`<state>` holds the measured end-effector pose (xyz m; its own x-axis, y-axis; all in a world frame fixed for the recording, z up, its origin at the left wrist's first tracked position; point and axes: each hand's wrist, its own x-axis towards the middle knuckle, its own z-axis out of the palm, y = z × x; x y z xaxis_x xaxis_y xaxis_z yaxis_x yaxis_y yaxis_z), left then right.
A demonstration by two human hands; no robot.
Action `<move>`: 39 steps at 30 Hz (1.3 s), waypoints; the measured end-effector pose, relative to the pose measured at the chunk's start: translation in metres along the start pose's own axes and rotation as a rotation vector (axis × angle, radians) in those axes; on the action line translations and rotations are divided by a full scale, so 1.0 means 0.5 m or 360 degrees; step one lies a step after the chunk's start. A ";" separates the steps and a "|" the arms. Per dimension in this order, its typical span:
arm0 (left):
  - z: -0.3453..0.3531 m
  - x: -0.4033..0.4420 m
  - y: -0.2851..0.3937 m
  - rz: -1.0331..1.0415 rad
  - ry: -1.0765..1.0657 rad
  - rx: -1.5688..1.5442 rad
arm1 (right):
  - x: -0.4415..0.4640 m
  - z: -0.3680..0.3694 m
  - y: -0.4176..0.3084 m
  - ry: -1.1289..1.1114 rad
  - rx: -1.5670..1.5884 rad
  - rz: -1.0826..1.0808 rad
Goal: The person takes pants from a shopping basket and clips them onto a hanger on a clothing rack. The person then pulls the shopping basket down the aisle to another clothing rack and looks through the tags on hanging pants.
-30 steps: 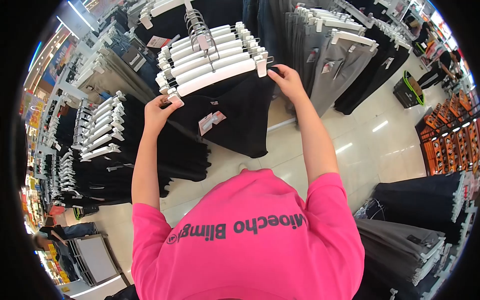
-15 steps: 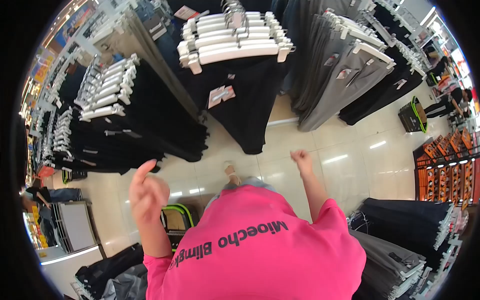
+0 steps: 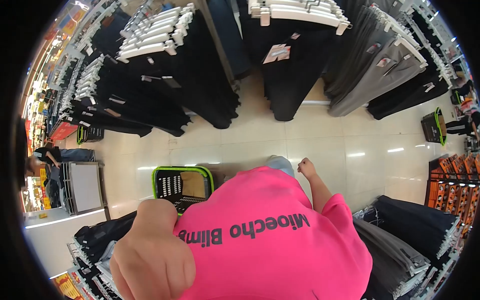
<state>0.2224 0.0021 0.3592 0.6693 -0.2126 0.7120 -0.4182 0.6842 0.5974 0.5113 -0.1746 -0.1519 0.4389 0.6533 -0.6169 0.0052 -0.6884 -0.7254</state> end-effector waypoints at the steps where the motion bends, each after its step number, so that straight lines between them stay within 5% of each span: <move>1: 0.018 -0.013 0.008 -0.0024 0.0061 -0.0024 | -0.010 0.020 0.006 0.0016 0.0066 0.0044; 6: 0.101 -0.084 0.003 -0.0047 0.0271 -0.0137 | -0.090 0.148 0.063 -0.0102 -0.0315 0.0062; 8: 0.113 -0.079 -0.036 0.0723 0.0251 0.0048 | -0.131 0.199 0.070 -0.0111 -0.0343 0.0106; 9: 0.125 -0.100 -0.021 0.0712 0.0230 0.0026 | -0.149 0.224 0.073 -0.0049 -0.0487 0.0048; 11: 0.150 -0.147 0.025 0.0011 0.0134 -0.0128 | -0.177 0.257 0.091 0.0073 -0.0707 -0.0066; 14: 0.183 -0.150 0.037 0.0002 0.0370 -0.0060 | -0.207 0.283 0.119 0.0079 -0.0624 0.0016; 17: 0.152 -0.147 0.031 0.0093 -0.0080 0.0011 | -0.233 0.291 0.135 0.0064 -0.0497 0.0123; 21: 0.168 -0.139 0.039 0.0147 0.0116 0.0325 | -0.267 0.303 0.151 0.0037 -0.0536 0.0164; 23: 0.154 -0.148 0.065 -0.0115 -0.0188 0.0273 | -0.287 0.308 0.158 0.0026 -0.0597 0.0154; 26: 0.135 -0.117 0.060 -0.0035 -0.0510 0.0216 | -0.311 0.310 0.163 0.0073 -0.0579 0.0225; 33: 0.139 -0.080 0.066 -0.0003 -0.0431 0.0245 | -0.307 0.267 0.177 -0.0141 -0.0640 0.0340; 35: 0.153 -0.046 0.071 -0.0143 -0.0225 0.0734 | -0.291 0.251 0.170 -0.0185 -0.0659 0.0334; 39: 0.099 -0.079 0.043 -0.0327 -0.0024 0.0916 | -0.247 0.217 0.145 -0.0154 -0.0579 0.0242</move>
<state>0.1565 -0.0096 0.3621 0.7644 -0.3127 0.5639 -0.5492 0.1423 0.8235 0.3602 -0.2712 -0.1614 0.3724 0.5504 -0.7473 0.2719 -0.8346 -0.4791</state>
